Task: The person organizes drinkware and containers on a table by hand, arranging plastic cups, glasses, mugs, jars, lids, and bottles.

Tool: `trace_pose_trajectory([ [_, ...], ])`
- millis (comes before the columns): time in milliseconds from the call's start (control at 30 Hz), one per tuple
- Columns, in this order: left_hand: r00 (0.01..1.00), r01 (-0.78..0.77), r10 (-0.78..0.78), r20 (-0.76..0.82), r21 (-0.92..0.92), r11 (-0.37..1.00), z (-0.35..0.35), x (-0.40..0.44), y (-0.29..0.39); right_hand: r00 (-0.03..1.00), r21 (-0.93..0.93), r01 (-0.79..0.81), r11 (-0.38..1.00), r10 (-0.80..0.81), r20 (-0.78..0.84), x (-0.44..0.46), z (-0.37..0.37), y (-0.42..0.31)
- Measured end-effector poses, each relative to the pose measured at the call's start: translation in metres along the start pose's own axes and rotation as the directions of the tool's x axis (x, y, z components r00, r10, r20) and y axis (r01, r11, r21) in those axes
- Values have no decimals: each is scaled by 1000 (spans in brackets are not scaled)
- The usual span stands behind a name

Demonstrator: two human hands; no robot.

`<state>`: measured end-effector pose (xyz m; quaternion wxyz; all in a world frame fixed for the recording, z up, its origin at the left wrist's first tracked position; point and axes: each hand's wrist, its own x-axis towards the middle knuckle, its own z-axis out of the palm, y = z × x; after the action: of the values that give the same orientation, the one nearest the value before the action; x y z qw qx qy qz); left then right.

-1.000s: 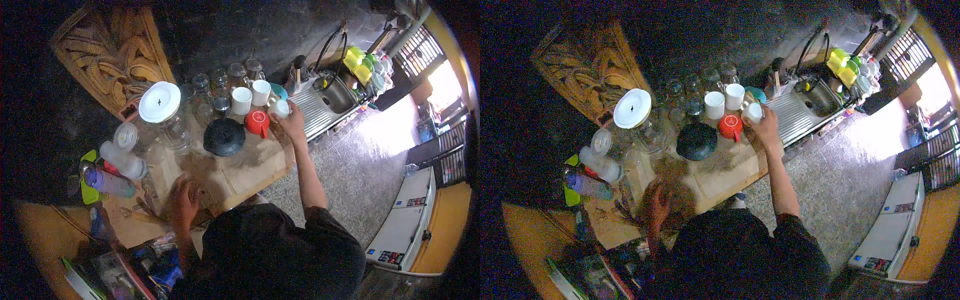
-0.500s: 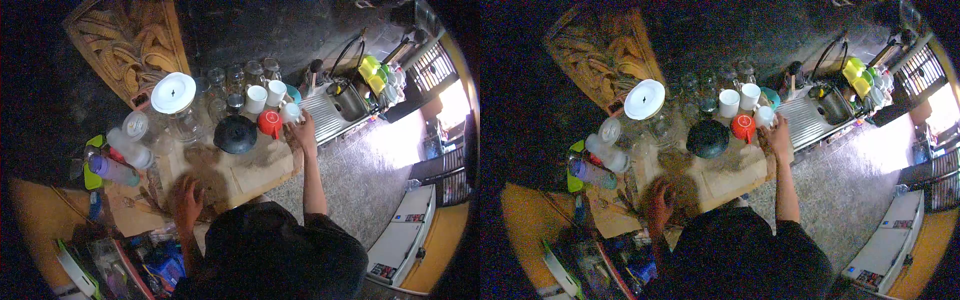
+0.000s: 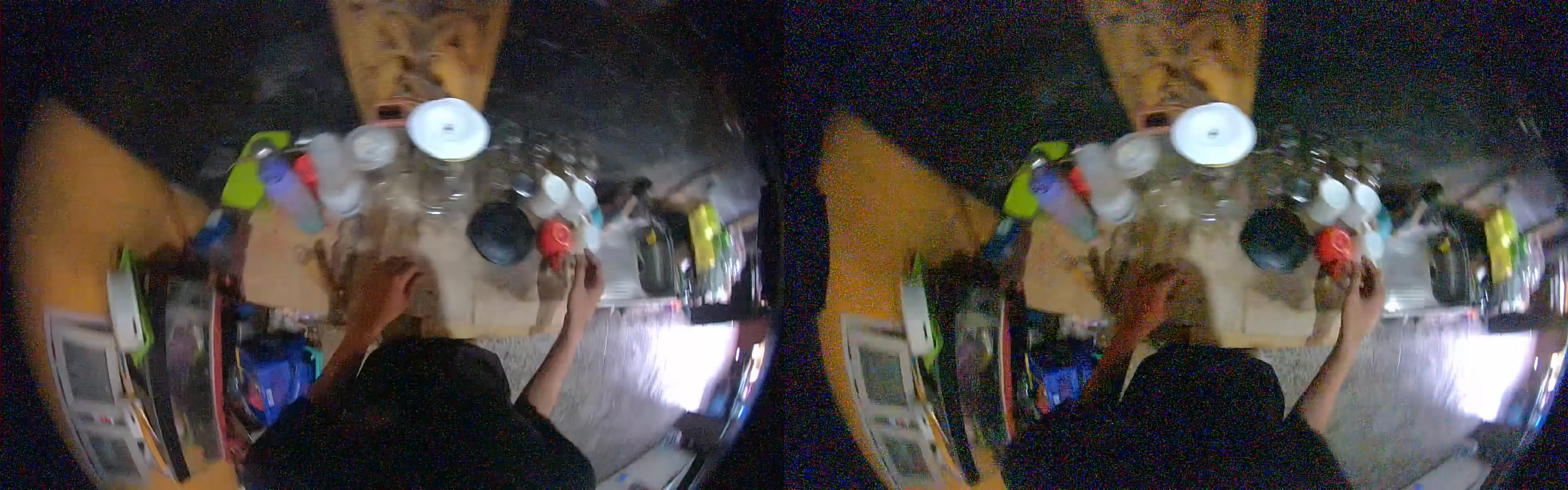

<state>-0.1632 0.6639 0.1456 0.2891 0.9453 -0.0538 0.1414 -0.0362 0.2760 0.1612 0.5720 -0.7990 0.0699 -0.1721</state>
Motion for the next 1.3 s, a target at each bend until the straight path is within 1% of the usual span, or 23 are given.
trace_pose_trajectory([
  [33,998,49,-48,-27,17,999,0,-3,2,998,11,12,1000,-13,56,-13,11,-7],
  [100,992,124,-128,-21,-127,984,1,-3,3,969,-94,92,991,-68,237,-42,39,-25],
  [133,989,139,-144,-36,-125,982,-6,-1,5,930,-10,91,996,-81,357,-52,57,-25],
  [167,984,178,-173,51,-99,979,-16,2,10,879,69,76,995,-99,467,-62,77,-18],
  [200,970,212,-201,135,-72,975,-22,4,12,858,91,84,992,-119,500,-73,95,-5],
  [233,971,220,-211,117,-70,973,-21,1,13,817,104,-6,995,-55,574,-88,105,-19],
  [300,977,-4,-47,-209,-238,971,-13,-5,6,763,125,-43,991,-48,644,-102,124,-37],
  [367,976,-6,-37,-214,-197,980,-29,-9,14,688,173,-187,967,3,726,-116,139,-69],
  [433,976,-12,-23,-215,-159,987,-41,-15,17,667,181,-168,969,-23,744,-120,152,-67],
  [500,964,254,-222,146,-250,934,-46,-21,15,646,185,-141,973,-52,762,-122,162,-63],
  [567,956,280,-234,176,-321,905,-47,-30,15,624,229,-122,966,-105,774,-124,170,-62],
  [633,948,306,-243,203,-392,867,-60,-30,16,609,206,-142,968,-78,789,-128,174,-79],
  [700,986,91,-35,162,-352,932,-92,-31,24,593,183,-159,970,-55,804,-129,180,-85],
  [733,987,92,-39,155,-349,932,-105,-31,26,589,192,-153,969,-66,806,-131,182,-82],
  [800,1000,-10,-4,-23,-587,809,-127,-32,23,586,198,-147,969,-77,807,-134,186,-77],
  [833,987,-50,-42,-153,-551,833,-140,-35,12,580,197,-185,963,-55,812,-135,187,-75],
  [867,957,-85,-73,-281,-512,855,-156,-35,-1,576,195,-223,955,-32,817,-136,186,-74],
  [933,813,146,-351,-464,-421,895,-190,-18,-17,578,186,-197,963,-39,815,-138,189,-87],
  [1000,713,28,-269,-648,-357,934,-201,16,-74,572,172,-171,970,-44,819,-139,189,-88],
  [1067,714,53,-248,-654,-303,951,-193,25,-122,541,134,-252,959,24,841,-138,190,-77],
  [1133,726,70,-219,-652,-246,967,-182,26,-148,550,140,-189,972,-13,835,-134,189,-79],
  [1200,865,41,-124,-487,-177,983,-169,24,-164,558,143,-130,981,-46,828,-132,187,-78],
  [1300,849,22,-181,-497,-308,951,-139,30,-189,547,92,-153,984,7,837,-131,187,-66],
])
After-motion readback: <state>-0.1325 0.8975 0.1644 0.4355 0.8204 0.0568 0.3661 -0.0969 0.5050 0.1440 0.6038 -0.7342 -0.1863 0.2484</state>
